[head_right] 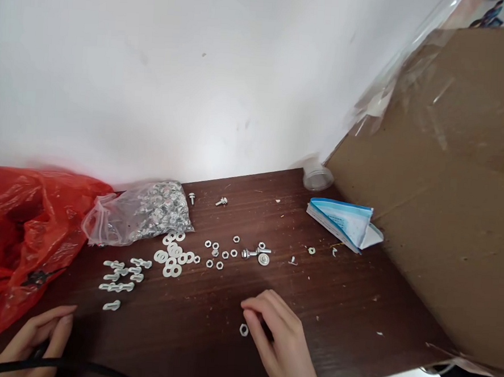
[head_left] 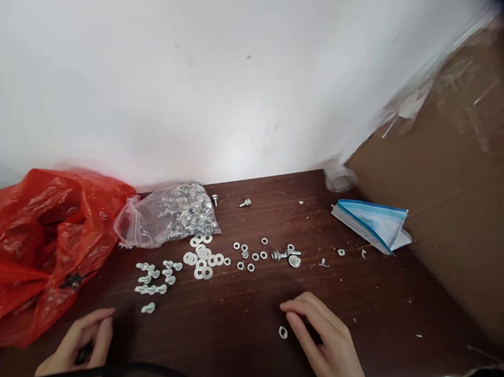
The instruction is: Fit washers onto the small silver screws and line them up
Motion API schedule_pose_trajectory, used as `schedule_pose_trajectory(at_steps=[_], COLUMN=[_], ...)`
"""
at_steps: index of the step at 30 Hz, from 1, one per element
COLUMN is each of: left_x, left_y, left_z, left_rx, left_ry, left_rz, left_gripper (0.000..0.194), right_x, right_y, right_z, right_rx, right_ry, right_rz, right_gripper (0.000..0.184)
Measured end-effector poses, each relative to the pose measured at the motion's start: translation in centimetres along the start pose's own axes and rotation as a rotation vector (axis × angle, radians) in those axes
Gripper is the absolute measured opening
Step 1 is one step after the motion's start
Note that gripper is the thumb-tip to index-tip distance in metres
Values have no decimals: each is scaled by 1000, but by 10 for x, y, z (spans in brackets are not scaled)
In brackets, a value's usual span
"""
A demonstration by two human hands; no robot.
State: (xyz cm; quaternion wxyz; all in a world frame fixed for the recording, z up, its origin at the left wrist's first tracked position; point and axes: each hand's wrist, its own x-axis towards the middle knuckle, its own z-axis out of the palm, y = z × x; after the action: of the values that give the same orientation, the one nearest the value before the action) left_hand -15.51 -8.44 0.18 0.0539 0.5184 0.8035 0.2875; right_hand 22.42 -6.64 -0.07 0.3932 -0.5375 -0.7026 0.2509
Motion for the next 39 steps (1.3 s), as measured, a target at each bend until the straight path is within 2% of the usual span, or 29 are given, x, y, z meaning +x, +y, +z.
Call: schedule_pose_trajectory(at_steps=[3,5,9,11,13,18,20,23,28,31,35,39], left_x=[4,7,10,10,11,10,11,12,13,13,11,7], left_y=[12,16,12,8,4,0,-1,-1,-4,-5,-3,0], left_z=[1,2,7,10,11,9,9,11,14,15,14,13], left_rx=[-89,-152,-230,-249,-218,-150,-142,-133,-150,-171,-210,-244], left_ry=[9,8,-19,-16,-57,-203,-218,-204,-198,-193,-147,-104], left_rz=[-51,-39,58,131,190,298,314,300,289,298,314,295], left_gripper=[33,31,33,35,34,33,34,35,34,34,34,30], right_x=[-14,-16,-10,-9,-10,-12,-9,-6,-11,-9,-3,-6], right_y=[-5,-9,-11,-11,-11,-18,-20,-20,-18,-16,-12,-9], right_z=[-6,-2,13,19,26,41,46,49,46,46,47,46], right_rx=[-138,-239,-233,-162,-122,-168,-175,-179,13,-1,-217,-313], right_ry=[-156,-204,-140,-42,46,-13,11,121,219,217,87,43], right_rz=[-101,-103,-124,-158,-128,-118,-127,-129,-33,4,-56,-96], right_gripper=[30,33,22,21,19,18,13,12,13,17,10,17])
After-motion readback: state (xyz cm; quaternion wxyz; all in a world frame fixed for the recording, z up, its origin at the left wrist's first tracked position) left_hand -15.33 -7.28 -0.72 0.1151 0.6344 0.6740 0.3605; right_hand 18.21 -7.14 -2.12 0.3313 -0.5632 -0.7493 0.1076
